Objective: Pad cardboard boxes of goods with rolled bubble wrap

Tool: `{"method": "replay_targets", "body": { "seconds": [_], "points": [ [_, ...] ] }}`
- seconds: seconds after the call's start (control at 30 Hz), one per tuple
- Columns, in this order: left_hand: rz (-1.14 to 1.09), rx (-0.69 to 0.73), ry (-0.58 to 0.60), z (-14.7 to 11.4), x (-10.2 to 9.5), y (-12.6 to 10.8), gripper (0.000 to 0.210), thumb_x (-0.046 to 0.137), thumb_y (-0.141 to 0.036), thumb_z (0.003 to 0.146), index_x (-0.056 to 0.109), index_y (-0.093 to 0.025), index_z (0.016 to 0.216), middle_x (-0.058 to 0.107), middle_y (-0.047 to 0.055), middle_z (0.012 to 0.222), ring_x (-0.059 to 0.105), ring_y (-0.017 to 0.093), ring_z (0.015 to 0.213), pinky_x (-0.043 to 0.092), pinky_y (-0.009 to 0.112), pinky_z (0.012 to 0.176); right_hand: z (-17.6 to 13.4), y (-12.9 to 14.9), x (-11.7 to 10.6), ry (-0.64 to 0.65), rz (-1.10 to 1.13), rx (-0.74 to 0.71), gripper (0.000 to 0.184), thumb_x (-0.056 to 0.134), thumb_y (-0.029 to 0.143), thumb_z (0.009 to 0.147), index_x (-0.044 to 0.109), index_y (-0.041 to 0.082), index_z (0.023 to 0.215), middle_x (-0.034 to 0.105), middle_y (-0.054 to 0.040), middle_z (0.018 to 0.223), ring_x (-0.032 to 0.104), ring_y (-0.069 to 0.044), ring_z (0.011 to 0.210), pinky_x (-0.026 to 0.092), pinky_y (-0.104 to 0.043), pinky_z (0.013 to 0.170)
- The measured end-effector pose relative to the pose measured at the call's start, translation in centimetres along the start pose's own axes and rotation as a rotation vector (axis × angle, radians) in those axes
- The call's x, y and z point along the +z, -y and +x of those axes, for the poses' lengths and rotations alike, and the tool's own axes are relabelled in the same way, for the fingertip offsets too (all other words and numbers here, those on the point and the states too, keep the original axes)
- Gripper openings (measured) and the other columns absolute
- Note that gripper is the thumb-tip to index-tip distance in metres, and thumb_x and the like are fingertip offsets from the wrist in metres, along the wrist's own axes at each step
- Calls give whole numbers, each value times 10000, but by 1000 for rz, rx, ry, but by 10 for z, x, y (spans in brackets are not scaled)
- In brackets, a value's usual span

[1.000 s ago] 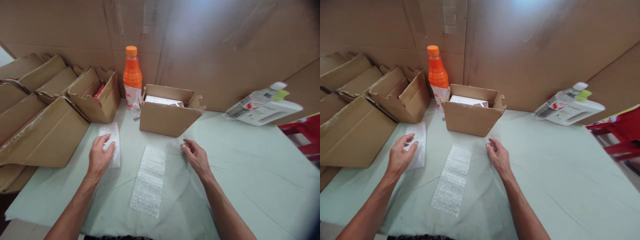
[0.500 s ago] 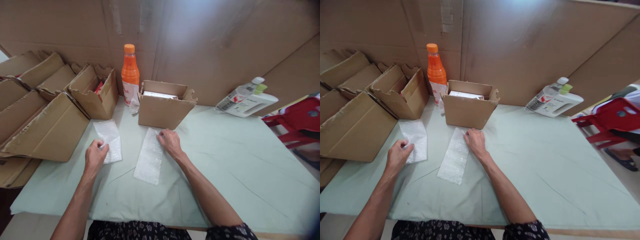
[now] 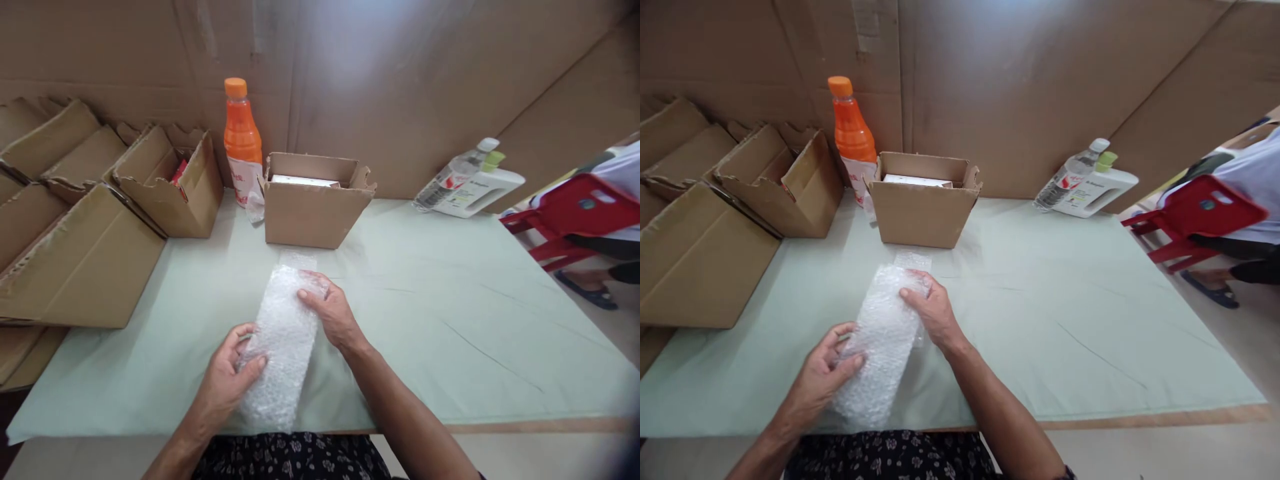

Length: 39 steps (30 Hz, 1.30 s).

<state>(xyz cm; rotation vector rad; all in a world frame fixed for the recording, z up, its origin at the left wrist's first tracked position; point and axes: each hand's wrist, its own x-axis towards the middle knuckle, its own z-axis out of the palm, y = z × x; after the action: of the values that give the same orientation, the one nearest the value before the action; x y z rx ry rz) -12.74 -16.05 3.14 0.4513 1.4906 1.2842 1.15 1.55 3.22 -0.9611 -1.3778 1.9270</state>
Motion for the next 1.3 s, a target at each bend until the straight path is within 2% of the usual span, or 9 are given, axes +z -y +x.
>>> {"method": "replay_targets", "body": {
  "seconds": [0.23,0.33,0.5,0.67,0.77,0.87,1.07,1.17,1.3],
  "points": [
    [-53,-8,51,-13,21,41,889,679,-439,872,174,-249,1579,715,87,1142,663,165,886,509,296,853,11,-15,-26,-89,-561,-115,450,706,407,791,648,203,1188,689,-12,905,551,-153,682,471,-311,695],
    [40,8,43,-14,18,40,796,631,-440,900,255,-240,1572,697,48,1059,618,147,855,483,270,820,16,-23,-27,-99,-821,-153,456,676,387,815,634,219,1237,705,-14,891,573,-179,693,482,-342,730],
    [229,-18,18,-8,10,42,635,620,-442,877,518,-179,1445,503,-48,695,390,101,611,335,226,587,22,-38,-25,-152,-1149,-342,568,689,332,836,543,181,1364,710,-108,1108,645,-281,1004,476,-428,894],
    [214,-64,18,-4,7,50,563,634,-452,852,625,-168,1338,536,-21,741,381,105,631,307,230,577,7,-30,-27,-254,-1236,-576,486,647,367,907,568,176,1347,651,-170,1244,622,-312,1115,481,-439,876],
    [186,-87,3,-6,8,43,563,677,-462,820,653,-171,1301,565,-13,758,423,112,655,335,229,595,-9,-19,-27,15,-1089,-596,276,560,275,965,662,216,1215,703,-107,1142,673,-223,989,516,-361,843],
    [108,-143,17,-11,7,29,566,691,-473,811,655,-171,1288,552,-16,737,448,117,666,376,227,615,-21,-17,-23,360,-1017,-457,243,532,199,958,706,220,1126,745,-60,1070,694,-182,924,537,-309,802],
    [-112,-236,204,-18,-6,3,553,597,-309,724,657,-167,1255,668,75,999,619,182,741,547,360,732,-20,-23,-21,413,-961,-275,285,506,130,931,709,198,1119,747,-58,1124,693,-193,990,534,-330,856],
    [254,-20,201,-12,-9,2,493,560,-207,746,676,-205,1226,681,75,1031,654,187,796,539,345,773,-16,-19,-22,469,-970,-236,308,505,114,913,712,196,1125,747,-66,1126,690,-203,995,527,-343,870],
    [706,531,-24,2,-1,1,343,564,-148,771,757,-242,1038,631,92,1137,622,227,1019,517,356,857,-13,-13,-24,524,-964,-201,315,492,127,924,706,194,1146,743,-70,1160,681,-209,1038,510,-356,918]
  ]
}}
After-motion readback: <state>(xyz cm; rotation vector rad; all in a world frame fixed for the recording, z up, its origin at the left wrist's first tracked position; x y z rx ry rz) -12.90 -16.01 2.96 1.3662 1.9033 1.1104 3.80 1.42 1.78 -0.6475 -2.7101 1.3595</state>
